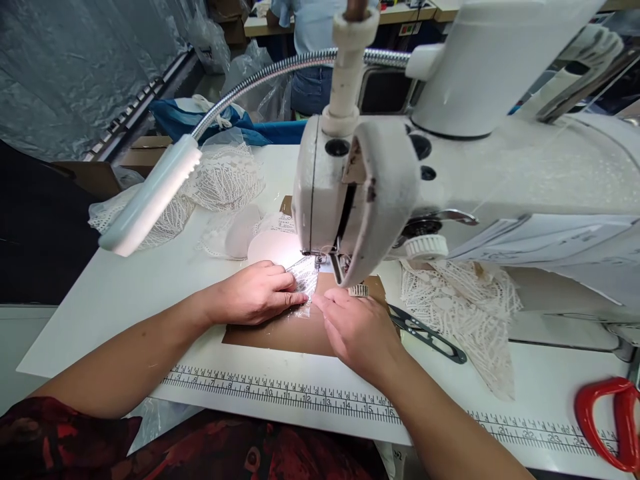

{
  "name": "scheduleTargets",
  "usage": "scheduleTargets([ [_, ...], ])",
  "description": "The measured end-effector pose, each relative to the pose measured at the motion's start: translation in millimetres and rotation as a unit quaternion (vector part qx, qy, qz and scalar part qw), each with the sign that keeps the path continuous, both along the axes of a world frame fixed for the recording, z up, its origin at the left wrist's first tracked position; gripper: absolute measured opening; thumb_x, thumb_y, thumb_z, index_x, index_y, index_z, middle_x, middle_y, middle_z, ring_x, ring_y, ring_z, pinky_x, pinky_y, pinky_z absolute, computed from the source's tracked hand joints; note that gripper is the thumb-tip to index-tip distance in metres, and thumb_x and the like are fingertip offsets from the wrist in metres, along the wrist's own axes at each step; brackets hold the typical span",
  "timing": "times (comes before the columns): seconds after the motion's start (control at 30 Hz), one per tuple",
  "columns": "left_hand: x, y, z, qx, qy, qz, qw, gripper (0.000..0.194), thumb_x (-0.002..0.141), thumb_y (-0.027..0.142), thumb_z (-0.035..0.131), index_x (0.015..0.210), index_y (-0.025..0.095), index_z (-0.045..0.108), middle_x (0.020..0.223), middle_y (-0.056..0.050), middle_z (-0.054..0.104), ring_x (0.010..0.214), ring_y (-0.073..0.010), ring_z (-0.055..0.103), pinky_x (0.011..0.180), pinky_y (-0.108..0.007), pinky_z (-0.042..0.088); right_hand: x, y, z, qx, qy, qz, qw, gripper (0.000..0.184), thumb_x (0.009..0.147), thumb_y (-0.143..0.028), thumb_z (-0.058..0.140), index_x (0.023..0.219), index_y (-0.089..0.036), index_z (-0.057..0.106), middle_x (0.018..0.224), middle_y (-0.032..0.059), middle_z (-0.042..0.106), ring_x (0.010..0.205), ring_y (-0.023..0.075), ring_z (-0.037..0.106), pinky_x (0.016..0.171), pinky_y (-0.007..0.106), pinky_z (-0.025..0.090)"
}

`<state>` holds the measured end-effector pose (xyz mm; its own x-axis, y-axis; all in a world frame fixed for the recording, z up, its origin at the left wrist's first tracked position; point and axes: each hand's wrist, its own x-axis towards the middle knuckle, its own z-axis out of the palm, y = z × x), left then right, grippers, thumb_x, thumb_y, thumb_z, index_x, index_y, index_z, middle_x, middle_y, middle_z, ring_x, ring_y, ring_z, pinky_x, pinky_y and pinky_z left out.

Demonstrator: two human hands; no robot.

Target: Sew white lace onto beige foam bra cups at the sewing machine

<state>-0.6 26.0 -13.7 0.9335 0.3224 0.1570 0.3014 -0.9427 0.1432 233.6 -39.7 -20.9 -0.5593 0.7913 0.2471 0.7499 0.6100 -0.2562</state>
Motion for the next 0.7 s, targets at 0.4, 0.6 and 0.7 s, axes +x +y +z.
scheduleTargets([
  [0.4,14,-4,-1.6,-0.002,-0.034,0.094,0.995,0.037,0.098,0.03,0.037,0.122,0.012,0.058,0.123,-0.014,0.06,0.093,-0.0211,0.053,0.079,-0.035,0.043,-9,0,-1.2,0.048,-0.038,-0.009,0.998,0.03,0.08,-0.006,0.044,0.094,-0.018,0.068,0.075,0.0032,0.061,0.066,0.0158,0.047,0.06,0.029,0.03],
  [0.6,18,0,-2.9,-0.001,0.0,0.094,0.996,0.039,0.098,0.031,0.036,0.125,0.012,0.057,0.131,-0.012,0.056,0.096,-0.0227,0.053,0.08,-0.036,0.044,-6,-1,-3.0,0.046,-0.036,-0.014,0.998,0.03,0.081,-0.005,0.044,0.095,-0.017,0.068,0.078,0.0039,0.062,0.066,0.0151,0.048,0.061,0.029,0.03],
  [0.7,17,0,-2.3,-0.005,0.003,0.089,0.996,0.04,0.097,0.032,0.037,0.126,0.011,0.057,0.132,-0.013,0.055,0.098,-0.0236,0.052,0.08,-0.036,0.044,-6,-1,-3.5,0.048,-0.037,-0.013,0.998,0.03,0.08,-0.005,0.045,0.096,-0.017,0.068,0.078,0.0038,0.062,0.065,0.015,0.048,0.06,0.029,0.031],
])
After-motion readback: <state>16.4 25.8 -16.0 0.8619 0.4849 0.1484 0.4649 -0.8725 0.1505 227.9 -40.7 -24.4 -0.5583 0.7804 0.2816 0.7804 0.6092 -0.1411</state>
